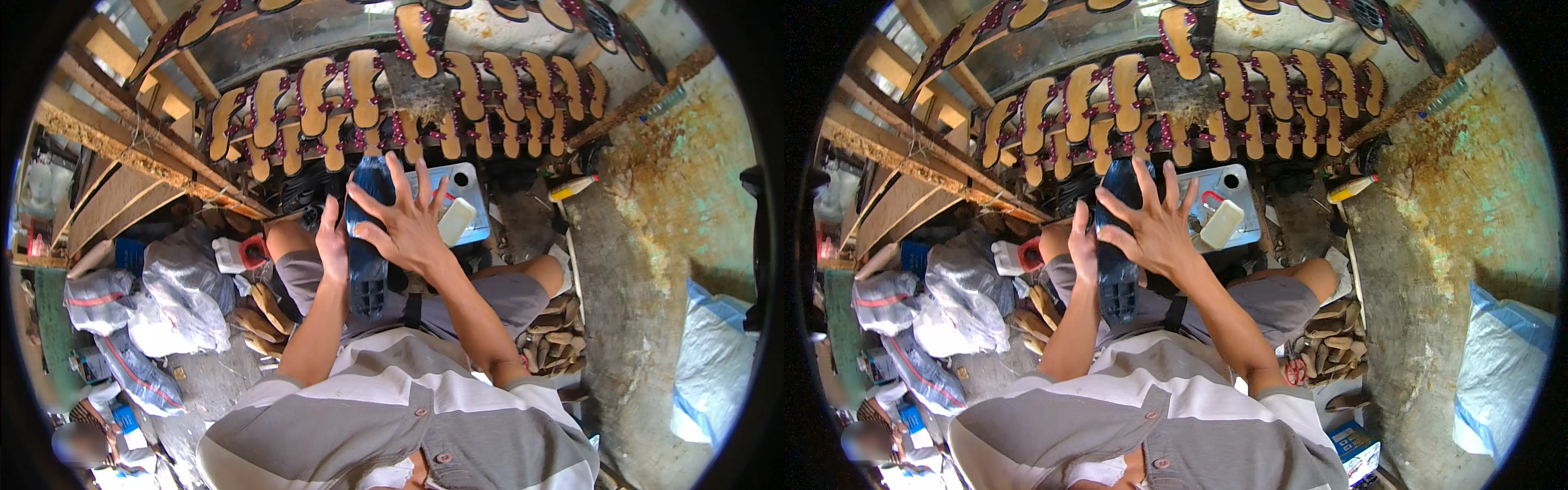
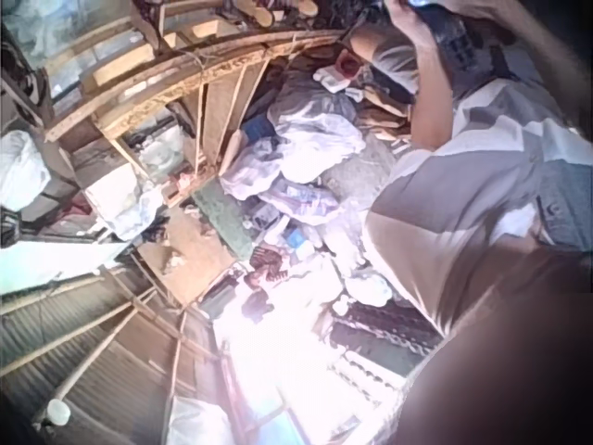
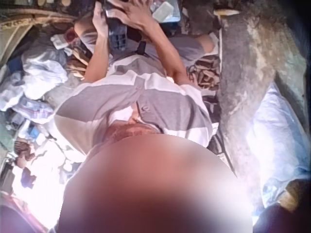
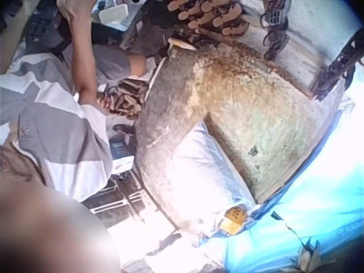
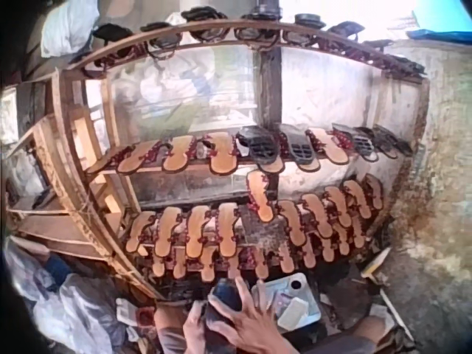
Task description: The person sits on the floor and repeatedly wipes the soles of black plastic slippers using a small white cloth. They pick up each slipper from a wooden rack, wipe the sole, and return it to the rack. The person handles several slippers one at a time.
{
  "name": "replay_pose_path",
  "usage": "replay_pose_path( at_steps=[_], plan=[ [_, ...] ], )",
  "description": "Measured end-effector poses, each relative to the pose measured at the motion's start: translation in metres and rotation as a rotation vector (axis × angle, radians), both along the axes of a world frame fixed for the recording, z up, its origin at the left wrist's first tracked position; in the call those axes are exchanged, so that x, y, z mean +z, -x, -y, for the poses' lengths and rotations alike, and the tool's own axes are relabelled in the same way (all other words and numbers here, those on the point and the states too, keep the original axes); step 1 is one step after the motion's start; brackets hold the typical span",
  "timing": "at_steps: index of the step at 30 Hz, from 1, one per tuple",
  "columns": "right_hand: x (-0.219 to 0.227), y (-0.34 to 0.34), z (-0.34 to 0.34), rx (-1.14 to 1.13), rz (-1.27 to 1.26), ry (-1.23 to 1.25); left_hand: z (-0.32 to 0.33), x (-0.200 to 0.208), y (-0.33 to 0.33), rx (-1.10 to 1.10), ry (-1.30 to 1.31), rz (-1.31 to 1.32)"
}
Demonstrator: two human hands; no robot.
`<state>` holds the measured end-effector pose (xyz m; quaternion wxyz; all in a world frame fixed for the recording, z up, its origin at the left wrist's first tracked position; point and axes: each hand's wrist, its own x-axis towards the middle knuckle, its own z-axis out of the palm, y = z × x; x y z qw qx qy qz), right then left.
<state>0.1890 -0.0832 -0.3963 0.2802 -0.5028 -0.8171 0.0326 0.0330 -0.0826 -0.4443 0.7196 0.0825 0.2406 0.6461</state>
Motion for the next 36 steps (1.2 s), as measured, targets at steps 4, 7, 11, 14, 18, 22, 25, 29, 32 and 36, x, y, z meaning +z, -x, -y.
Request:
replay_pose_path(
  at_steps=[4, 7, 11, 14, 18, 22, 25, 29, 32, 36],
  plan=[
    [0.005, -0.014, -0.026, -0.089, -0.091, 0.087, 0.026, 0.01, 0.001, -0.218, -0.078, 0.076],
    [0.004, -0.018, -0.01, -0.145, -0.08, 0.19, 0.024, 0.024, 0.013, -0.103, -0.054, -0.14],
    [0.0, -0.016, 0.037, -0.008, -0.063, 0.261, 0.01, 0.039, 0.012, 0.043, -0.192, -0.158],
    [-0.006, -0.014, 0.049, 0.074, -0.414, 0.452, 0.005, 0.043, -0.002, 0.08, -0.228, -0.186],
    [-0.01, -0.019, 0.041, 0.173, -1.21, 0.849, 0.011, 0.043, -0.033, 0.098, -0.255, -0.252],
    [0.014, -0.028, 0.045, 0.174, -1.348, 0.733, 0.02, 0.041, -0.04, 0.048, -0.404, -0.228],
    [0.052, -0.041, 0.042, 0.184, -1.259, 0.678, 0.017, 0.025, -0.014, -0.006, -0.235, -0.129],
    [0.1, -0.062, 0.022, 0.24, -1.174, 0.594, 0.012, -0.034, 0.04, -0.04, 0.043, 0.15],
    [0.116, -0.075, 0.005, 0.166, -0.973, 0.48, 0.017, -0.1, 0.073, 0.062, 0.217, 0.204],
    [0.111, -0.076, -0.002, 0.007, -0.933, 0.423, 0.026, -0.174, 0.085, -0.016, 0.372, -0.109]
  ],
)
